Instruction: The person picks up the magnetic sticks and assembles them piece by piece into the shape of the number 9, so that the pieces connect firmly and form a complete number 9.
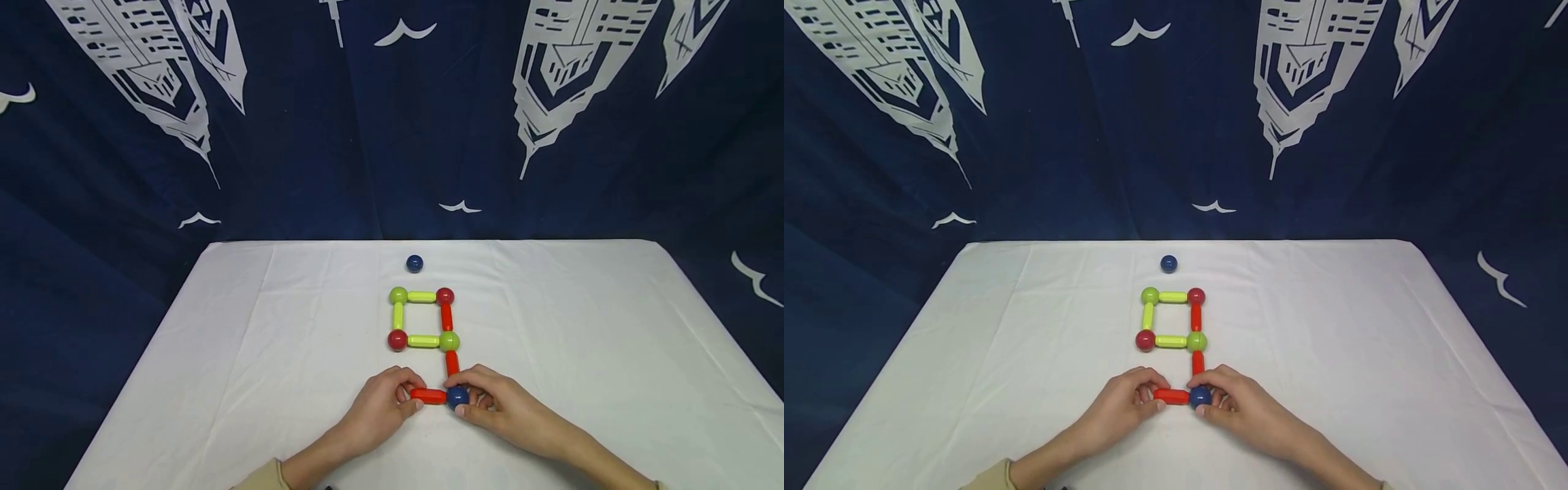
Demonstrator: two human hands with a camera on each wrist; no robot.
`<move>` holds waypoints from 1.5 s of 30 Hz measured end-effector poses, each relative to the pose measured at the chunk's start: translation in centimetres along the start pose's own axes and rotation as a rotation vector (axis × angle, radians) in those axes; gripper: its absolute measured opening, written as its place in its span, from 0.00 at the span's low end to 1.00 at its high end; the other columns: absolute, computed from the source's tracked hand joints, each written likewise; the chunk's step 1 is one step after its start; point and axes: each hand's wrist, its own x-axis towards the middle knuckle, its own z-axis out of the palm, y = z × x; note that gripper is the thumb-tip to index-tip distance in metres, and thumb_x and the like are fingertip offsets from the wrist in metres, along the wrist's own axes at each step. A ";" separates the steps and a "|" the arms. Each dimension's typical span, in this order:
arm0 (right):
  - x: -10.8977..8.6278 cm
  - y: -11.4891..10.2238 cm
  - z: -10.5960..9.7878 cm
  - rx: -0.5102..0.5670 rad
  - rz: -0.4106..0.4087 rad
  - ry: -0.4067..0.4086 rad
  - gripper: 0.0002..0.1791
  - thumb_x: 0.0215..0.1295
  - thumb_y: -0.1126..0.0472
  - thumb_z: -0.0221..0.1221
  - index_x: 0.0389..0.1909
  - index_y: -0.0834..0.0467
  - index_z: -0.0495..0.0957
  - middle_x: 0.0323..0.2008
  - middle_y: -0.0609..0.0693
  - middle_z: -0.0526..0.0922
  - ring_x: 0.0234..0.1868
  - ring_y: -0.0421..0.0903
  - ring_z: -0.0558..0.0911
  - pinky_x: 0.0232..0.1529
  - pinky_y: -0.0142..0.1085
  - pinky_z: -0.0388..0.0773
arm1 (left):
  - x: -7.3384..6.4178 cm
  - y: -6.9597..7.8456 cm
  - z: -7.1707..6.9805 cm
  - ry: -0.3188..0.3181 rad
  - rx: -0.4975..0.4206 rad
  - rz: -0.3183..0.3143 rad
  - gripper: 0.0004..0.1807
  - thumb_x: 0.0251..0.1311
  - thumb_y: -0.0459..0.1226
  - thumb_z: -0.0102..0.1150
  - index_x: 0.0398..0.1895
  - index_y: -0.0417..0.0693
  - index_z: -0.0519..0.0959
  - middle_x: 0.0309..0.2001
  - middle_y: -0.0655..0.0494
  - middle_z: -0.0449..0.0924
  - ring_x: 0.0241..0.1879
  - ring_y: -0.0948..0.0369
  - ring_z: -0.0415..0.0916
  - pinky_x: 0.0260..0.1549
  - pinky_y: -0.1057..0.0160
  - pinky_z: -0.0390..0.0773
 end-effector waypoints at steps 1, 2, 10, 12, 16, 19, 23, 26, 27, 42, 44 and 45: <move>0.0 0.0 0.0 0.000 0.002 0.000 0.17 0.65 0.51 0.64 0.55 0.44 0.77 0.41 0.44 0.76 0.38 0.43 0.76 0.37 0.31 0.75 | 0.0 0.0 0.0 -0.001 -0.010 0.001 0.12 0.55 0.27 0.69 0.40 0.48 0.81 0.31 0.62 0.72 0.29 0.64 0.70 0.29 0.69 0.74; 0.0 0.0 0.0 0.002 0.004 -0.001 0.17 0.65 0.51 0.64 0.55 0.44 0.77 0.41 0.44 0.76 0.38 0.43 0.75 0.37 0.31 0.75 | 0.0 -0.1 0.0 -0.003 -0.020 0.003 0.13 0.55 0.27 0.68 0.41 0.48 0.81 0.31 0.62 0.72 0.30 0.64 0.70 0.30 0.69 0.74; 0.1 0.1 -0.1 0.009 0.020 -0.012 0.18 0.65 0.51 0.64 0.55 0.44 0.77 0.40 0.44 0.75 0.38 0.43 0.75 0.37 0.31 0.75 | 0.0 -0.5 -1.9 0.034 -0.028 0.028 0.08 0.63 0.34 0.63 0.44 0.47 0.81 0.33 0.61 0.74 0.34 0.63 0.71 0.32 0.67 0.73; 0.1 0.1 -0.1 0.011 0.022 -0.015 0.17 0.66 0.51 0.64 0.55 0.44 0.77 0.40 0.44 0.75 0.37 0.43 0.75 0.36 0.31 0.75 | 0.3 -0.7 -2.8 0.080 0.002 0.048 0.06 0.65 0.34 0.60 0.44 0.46 0.81 0.32 0.61 0.74 0.34 0.62 0.71 0.31 0.67 0.73; 0.2 0.1 -0.2 0.012 0.033 -0.024 0.18 0.66 0.51 0.64 0.55 0.45 0.77 0.40 0.45 0.75 0.38 0.43 0.75 0.37 0.31 0.75 | 1.7 -1.5 -5.0 0.182 0.071 0.083 0.05 0.66 0.32 0.59 0.41 0.46 0.82 0.31 0.61 0.74 0.32 0.61 0.70 0.30 0.66 0.72; 0.1 0.1 -0.2 0.015 0.040 -0.030 0.18 0.66 0.51 0.64 0.55 0.45 0.77 0.40 0.45 0.75 0.38 0.44 0.75 0.38 0.31 0.75 | 3.2 -2.3 -6.7 0.217 0.116 0.094 0.04 0.65 0.32 0.60 0.40 0.47 0.83 0.30 0.61 0.74 0.31 0.61 0.70 0.30 0.65 0.72; 0.1 0.2 -0.1 0.012 0.022 -0.027 0.17 0.66 0.50 0.64 0.55 0.44 0.77 0.40 0.44 0.75 0.38 0.43 0.76 0.38 0.31 0.75 | 5.5 -3.4 -8.6 0.251 0.156 0.104 0.05 0.64 0.30 0.61 0.40 0.44 0.83 0.30 0.60 0.74 0.32 0.61 0.71 0.32 0.63 0.72; 0.1 0.2 -0.1 0.003 0.014 -0.020 0.17 0.66 0.50 0.64 0.54 0.43 0.77 0.41 0.44 0.76 0.38 0.43 0.76 0.38 0.31 0.75 | 7.2 -3.9 -9.6 0.269 0.159 0.118 0.06 0.63 0.30 0.62 0.42 0.42 0.82 0.31 0.57 0.75 0.32 0.60 0.71 0.34 0.62 0.72; 0.1 0.2 -0.1 0.001 0.013 -0.019 0.17 0.66 0.50 0.64 0.54 0.43 0.77 0.41 0.43 0.76 0.38 0.42 0.76 0.38 0.31 0.75 | 7.8 -4.0 -9.9 0.273 0.157 0.122 0.06 0.63 0.30 0.62 0.42 0.41 0.82 0.31 0.57 0.75 0.33 0.60 0.71 0.34 0.63 0.72; 0.1 0.2 -0.5 0.024 0.045 -0.044 0.17 0.66 0.51 0.64 0.54 0.43 0.76 0.42 0.44 0.76 0.38 0.43 0.76 0.38 0.31 0.76 | 16.2 -3.6 -10.0 0.288 0.041 0.111 0.17 0.59 0.34 0.68 0.51 0.42 0.80 0.43 0.51 0.79 0.38 0.58 0.75 0.37 0.64 0.74; 0.2 0.2 -0.5 0.028 0.046 -0.046 0.17 0.66 0.52 0.64 0.55 0.44 0.76 0.42 0.44 0.76 0.37 0.43 0.76 0.38 0.31 0.76 | 16.8 -3.5 -9.8 0.297 0.021 0.094 0.18 0.58 0.33 0.68 0.52 0.42 0.80 0.46 0.49 0.79 0.39 0.58 0.75 0.38 0.64 0.74; 0.2 0.2 -0.5 0.027 0.045 -0.045 0.17 0.66 0.52 0.64 0.54 0.44 0.77 0.42 0.44 0.76 0.37 0.43 0.76 0.38 0.31 0.76 | 17.1 -3.4 -9.7 0.299 0.012 0.087 0.18 0.58 0.33 0.68 0.52 0.43 0.80 0.47 0.49 0.79 0.39 0.58 0.75 0.38 0.64 0.74</move>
